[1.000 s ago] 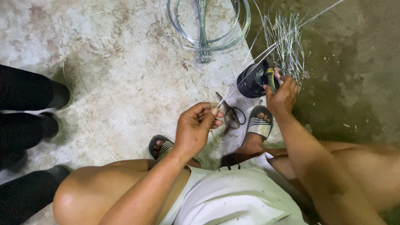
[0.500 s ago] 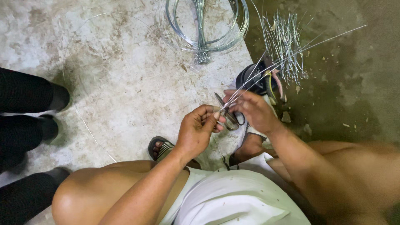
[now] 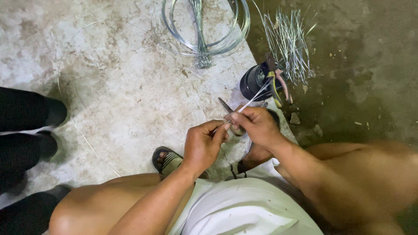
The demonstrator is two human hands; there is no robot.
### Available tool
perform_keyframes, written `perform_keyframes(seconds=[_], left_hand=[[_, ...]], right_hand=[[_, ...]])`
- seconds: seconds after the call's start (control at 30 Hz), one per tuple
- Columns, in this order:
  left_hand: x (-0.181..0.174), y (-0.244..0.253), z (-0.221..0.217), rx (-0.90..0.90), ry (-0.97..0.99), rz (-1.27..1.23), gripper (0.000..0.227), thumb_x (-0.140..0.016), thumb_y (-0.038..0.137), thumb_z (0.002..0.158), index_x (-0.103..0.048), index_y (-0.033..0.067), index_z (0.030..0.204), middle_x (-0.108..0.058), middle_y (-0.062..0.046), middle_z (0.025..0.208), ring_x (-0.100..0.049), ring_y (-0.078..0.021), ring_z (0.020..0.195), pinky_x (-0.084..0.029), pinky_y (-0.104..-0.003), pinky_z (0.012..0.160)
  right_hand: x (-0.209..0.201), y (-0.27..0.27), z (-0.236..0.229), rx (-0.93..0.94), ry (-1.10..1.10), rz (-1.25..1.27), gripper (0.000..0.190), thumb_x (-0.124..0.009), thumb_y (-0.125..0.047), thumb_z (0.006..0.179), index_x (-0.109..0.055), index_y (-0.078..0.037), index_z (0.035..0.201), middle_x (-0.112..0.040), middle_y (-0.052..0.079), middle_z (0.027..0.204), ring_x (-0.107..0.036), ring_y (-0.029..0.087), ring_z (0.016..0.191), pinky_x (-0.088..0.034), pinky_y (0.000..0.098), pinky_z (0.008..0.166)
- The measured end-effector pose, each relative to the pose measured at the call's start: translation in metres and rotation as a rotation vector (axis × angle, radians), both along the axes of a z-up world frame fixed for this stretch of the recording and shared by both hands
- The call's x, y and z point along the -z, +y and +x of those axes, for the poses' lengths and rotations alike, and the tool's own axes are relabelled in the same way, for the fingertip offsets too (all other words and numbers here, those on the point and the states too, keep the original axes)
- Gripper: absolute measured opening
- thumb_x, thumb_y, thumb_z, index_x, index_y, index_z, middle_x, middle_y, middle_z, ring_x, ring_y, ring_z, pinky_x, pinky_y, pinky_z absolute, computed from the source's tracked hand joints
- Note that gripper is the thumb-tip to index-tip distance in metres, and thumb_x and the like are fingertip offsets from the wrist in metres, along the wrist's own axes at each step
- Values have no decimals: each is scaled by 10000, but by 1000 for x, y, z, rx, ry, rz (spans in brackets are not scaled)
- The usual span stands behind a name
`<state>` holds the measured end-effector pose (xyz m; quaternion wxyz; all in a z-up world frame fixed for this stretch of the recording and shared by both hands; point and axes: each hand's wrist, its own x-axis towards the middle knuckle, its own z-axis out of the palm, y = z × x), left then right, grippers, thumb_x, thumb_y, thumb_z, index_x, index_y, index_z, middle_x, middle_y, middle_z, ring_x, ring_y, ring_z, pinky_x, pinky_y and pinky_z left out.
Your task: The person sits on the floor and repeatedly bends thin metal wire into small loops using pliers. They cut wire segments from a coil, form loops at one end, and place the finished pieces into a nearby container.
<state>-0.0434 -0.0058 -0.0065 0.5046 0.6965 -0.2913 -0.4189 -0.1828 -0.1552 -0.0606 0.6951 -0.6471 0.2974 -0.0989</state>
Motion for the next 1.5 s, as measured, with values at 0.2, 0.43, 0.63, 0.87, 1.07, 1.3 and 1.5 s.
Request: perform_keyframes(seconds=[0.2,0.43,0.63,0.87,1.07,1.3,1.5], left_hand=[[-19,-3,3,32,-407,-186,98,-703,79,939,-756,20,998,-741,-130,810,-736,-222,674,-563,-319,614],[-20,-8,-1,35,-380,-193,118,-709,76,939,-764,13,1023,-743,-129,801,-733,-208,668,-555,-305,599],[-1,-8,-4,39,-67,-73,158,-709,132,963,-770,-8,1002,-741,-71,725,-672,-91,638,-538,-263,589],[10,-10,-6,139,4,-41,296,-746,220,936,-750,-6,1126,-773,-69,841,-677,-113,731,-560,-269,668],[-8,-8,-6,303,-325,-65,586,-759,371,881,-629,17,1330,-737,-158,1110,-737,-295,856,-580,-372,727],[-16,-5,9,552,-520,124,428,-719,344,884,-685,53,1196,-708,-180,1064,-690,-389,914,-547,-474,781],[-16,4,6,778,-606,282,436,-718,333,888,-649,51,1212,-682,-173,1090,-676,-357,996,-538,-470,821]], right_hand=[[-3,6,-1,229,-140,547,242,-648,-164,1019,-742,36,921,-636,50,757,-553,120,662,-450,273,610],[-14,3,-9,314,-101,343,241,-642,-170,999,-741,46,962,-663,63,753,-599,136,663,-491,286,631],[-6,-8,-14,296,-138,374,247,-648,-164,1048,-733,62,994,-670,73,797,-604,134,682,-502,278,642],[-16,-16,-8,433,-69,355,210,-609,-172,996,-711,3,1049,-743,59,898,-680,127,711,-570,274,669],[-10,-73,-34,397,46,-101,208,-578,-166,1088,-722,-17,1076,-683,37,827,-604,83,691,-496,242,644],[-6,-225,-94,388,240,-383,216,-595,-202,1128,-685,-5,1131,-706,50,930,-628,105,764,-541,283,709],[17,-253,-93,448,518,-930,247,-732,-186,1071,-713,35,1180,-719,131,961,-666,157,806,-532,340,680]])
